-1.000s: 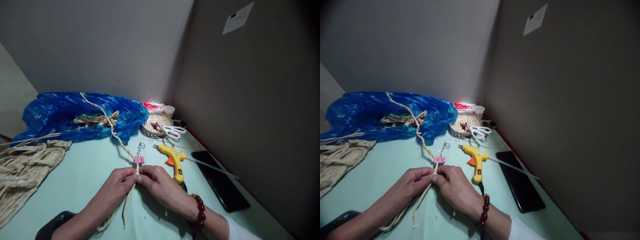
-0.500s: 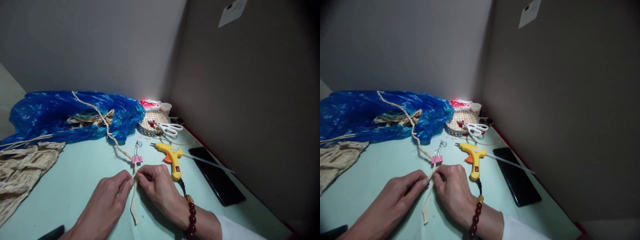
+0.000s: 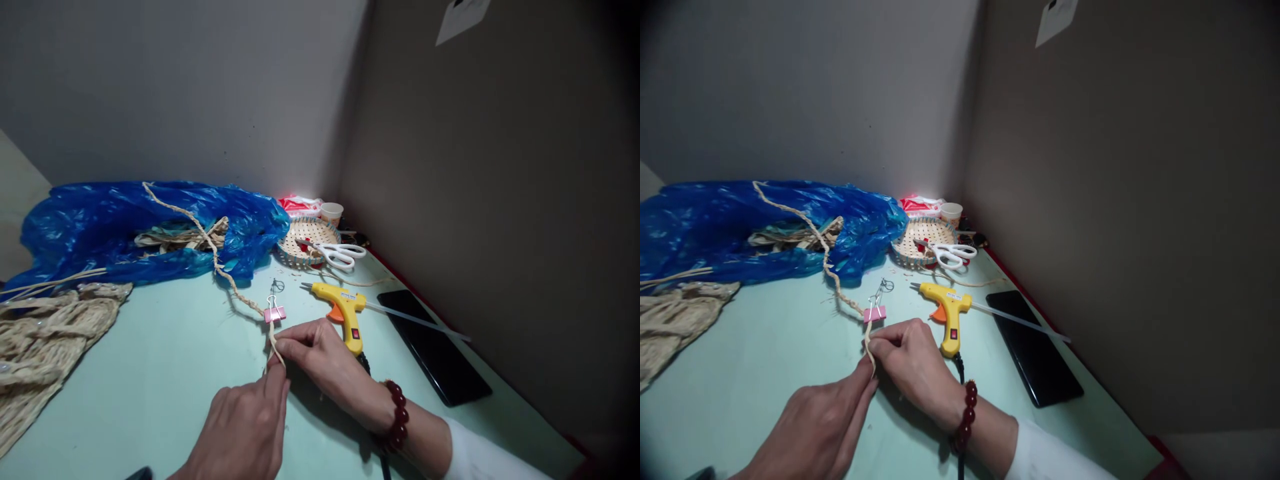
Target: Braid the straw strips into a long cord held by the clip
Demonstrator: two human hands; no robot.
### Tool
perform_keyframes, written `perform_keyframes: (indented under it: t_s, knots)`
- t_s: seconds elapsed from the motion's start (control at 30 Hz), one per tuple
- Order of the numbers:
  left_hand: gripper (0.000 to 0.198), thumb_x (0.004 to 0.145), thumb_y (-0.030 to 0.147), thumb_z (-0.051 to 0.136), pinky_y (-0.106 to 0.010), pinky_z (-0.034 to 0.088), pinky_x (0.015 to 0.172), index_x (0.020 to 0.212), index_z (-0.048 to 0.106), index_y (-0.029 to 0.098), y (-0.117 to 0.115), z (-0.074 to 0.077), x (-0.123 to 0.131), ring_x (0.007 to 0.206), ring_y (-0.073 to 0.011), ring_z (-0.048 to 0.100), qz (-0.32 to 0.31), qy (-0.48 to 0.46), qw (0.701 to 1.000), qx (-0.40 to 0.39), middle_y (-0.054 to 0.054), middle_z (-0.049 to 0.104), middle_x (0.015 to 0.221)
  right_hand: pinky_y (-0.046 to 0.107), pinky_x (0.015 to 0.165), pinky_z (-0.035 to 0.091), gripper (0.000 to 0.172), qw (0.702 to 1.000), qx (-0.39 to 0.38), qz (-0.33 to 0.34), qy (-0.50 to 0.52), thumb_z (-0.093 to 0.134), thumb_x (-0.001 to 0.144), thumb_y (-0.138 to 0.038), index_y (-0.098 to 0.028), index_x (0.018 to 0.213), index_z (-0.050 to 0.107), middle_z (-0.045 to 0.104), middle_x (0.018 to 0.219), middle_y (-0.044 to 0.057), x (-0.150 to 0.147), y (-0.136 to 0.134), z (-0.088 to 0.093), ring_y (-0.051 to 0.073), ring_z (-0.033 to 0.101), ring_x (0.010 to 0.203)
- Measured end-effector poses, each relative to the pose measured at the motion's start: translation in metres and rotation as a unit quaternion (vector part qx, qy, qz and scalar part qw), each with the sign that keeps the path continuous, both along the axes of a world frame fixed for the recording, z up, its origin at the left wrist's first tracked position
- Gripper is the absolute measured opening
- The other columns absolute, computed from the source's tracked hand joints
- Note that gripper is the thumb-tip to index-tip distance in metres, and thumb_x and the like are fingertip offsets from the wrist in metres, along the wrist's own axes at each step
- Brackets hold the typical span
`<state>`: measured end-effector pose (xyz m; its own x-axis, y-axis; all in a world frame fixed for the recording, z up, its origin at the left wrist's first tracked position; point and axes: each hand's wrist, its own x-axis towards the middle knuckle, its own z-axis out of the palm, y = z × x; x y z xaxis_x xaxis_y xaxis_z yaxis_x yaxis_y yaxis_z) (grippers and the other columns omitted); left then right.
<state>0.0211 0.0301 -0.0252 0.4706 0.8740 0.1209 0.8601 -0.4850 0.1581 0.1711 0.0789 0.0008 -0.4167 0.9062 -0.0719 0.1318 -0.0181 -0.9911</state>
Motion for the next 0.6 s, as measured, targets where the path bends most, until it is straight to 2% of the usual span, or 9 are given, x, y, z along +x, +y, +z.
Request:
perform_keyframes:
  t_s: [0.1, 0.17, 0.23, 0.27, 0.3, 0.37, 0.43, 0.5, 0.6]
  knots:
    - [0.034, 0.088, 0.009, 0.031, -0.031, 0.04, 0.047, 0.106, 0.059, 0.012, -0.002, 0.002, -0.004, 0.055, -0.0245, 0.068, -0.02, 0.033, 0.999, 0.016, -0.006, 0.07, 0.065, 0.022, 0.054, 0.031, 0.023, 0.999, -0.04, 0.003, 0.023, 0.053, 0.08, -0.022, -0.011, 0.064, 0.065, 0.053, 0.058, 0.0, -0.001, 0.0, -0.001, 0.01, 0.04, 0.056]
    - [0.031, 0.092, 0.017, 0.033, -0.03, 0.043, 0.052, 0.099, 0.063, 0.016, 0.001, 0.012, -0.009, 0.061, -0.023, 0.068, -0.017, -0.004, 1.0, -0.018, -0.007, 0.071, 0.071, 0.022, 0.054, 0.03, 0.022, 0.999, -0.04, -0.006, 0.01, 0.055, 0.079, -0.021, -0.01, 0.064, 0.066, 0.054, 0.057, 0.0, -0.002, 0.001, -0.005, 0.01, 0.04, 0.055]
    - [0.037, 0.095, 0.03, 0.033, -0.031, 0.046, 0.061, 0.076, 0.063, 0.02, 0.01, 0.024, -0.015, 0.066, -0.0214, 0.066, 0.046, -0.082, 0.993, -0.066, -0.006, 0.07, 0.075, 0.022, 0.05, 0.025, 0.023, 0.999, -0.029, -0.013, -0.019, 0.055, 0.08, -0.021, -0.011, 0.064, 0.067, 0.05, 0.053, -0.002, -0.002, 0.002, -0.008, 0.008, 0.034, 0.051]
    - [0.038, 0.095, 0.036, 0.034, -0.031, 0.047, 0.065, 0.072, 0.061, 0.02, 0.016, 0.03, -0.017, 0.069, -0.021, 0.065, 0.088, -0.13, 0.983, -0.091, -0.005, 0.068, 0.074, 0.022, 0.048, 0.023, 0.023, 0.999, -0.022, -0.015, -0.029, 0.055, 0.08, -0.021, -0.011, 0.064, 0.067, 0.049, 0.052, -0.002, -0.002, 0.002, -0.01, 0.008, 0.032, 0.05]
    - [0.032, 0.093, 0.038, 0.039, -0.03, 0.048, 0.068, 0.079, 0.062, 0.021, 0.022, 0.034, -0.018, 0.071, -0.0196, 0.065, 0.115, -0.193, 0.966, -0.128, -0.005, 0.069, 0.079, 0.022, 0.048, 0.023, 0.023, 0.999, -0.013, -0.015, -0.034, 0.054, 0.081, -0.021, -0.011, 0.065, 0.068, 0.049, 0.052, -0.002, -0.002, 0.002, -0.01, 0.008, 0.032, 0.05]
    - [0.025, 0.089, 0.041, 0.048, -0.023, 0.045, 0.051, 0.097, 0.059, 0.021, 0.034, 0.036, -0.019, 0.053, -0.0134, 0.059, 0.144, -0.325, 0.903, -0.24, -0.002, 0.069, 0.076, 0.021, 0.05, 0.027, 0.025, 1.0, 0.01, -0.009, -0.025, 0.052, 0.083, -0.019, -0.011, 0.066, 0.067, 0.054, 0.056, -0.001, -0.003, 0.001, -0.01, 0.008, 0.037, 0.053]
    - [0.03, 0.084, 0.044, 0.053, -0.018, 0.028, 0.032, 0.103, 0.053, 0.02, 0.042, 0.031, -0.018, 0.034, -0.0081, 0.045, 0.148, -0.425, 0.822, -0.35, 0.002, 0.064, 0.066, 0.02, 0.054, 0.031, 0.026, 0.999, 0.032, -0.004, -0.02, 0.049, 0.085, -0.016, -0.011, 0.067, 0.067, 0.058, 0.061, 0.0, -0.002, -0.001, -0.009, 0.009, 0.043, 0.057]
    - [0.026, 0.084, 0.044, 0.054, -0.016, 0.018, 0.028, 0.092, 0.053, 0.019, 0.045, 0.024, -0.016, 0.027, -0.0045, 0.031, 0.138, -0.461, 0.767, -0.425, 0.006, 0.056, 0.051, 0.019, 0.055, 0.033, 0.026, 0.998, 0.057, -0.007, -0.039, 0.048, 0.085, -0.013, -0.011, 0.067, 0.066, 0.06, 0.062, 0.0, -0.001, -0.003, -0.007, 0.009, 0.046, 0.058]
    - [0.028, 0.085, 0.044, 0.053, -0.014, 0.017, 0.029, 0.074, 0.051, 0.018, 0.045, 0.02, -0.016, 0.028, -0.0021, 0.02, 0.134, -0.477, 0.731, -0.47, 0.011, 0.039, 0.036, 0.018, 0.06, 0.036, 0.028, 0.994, 0.093, 0.002, -0.056, 0.046, 0.087, -0.011, -0.012, 0.067, 0.066, 0.064, 0.065, 0.0, 0.002, -0.004, -0.006, 0.009, 0.051, 0.06]
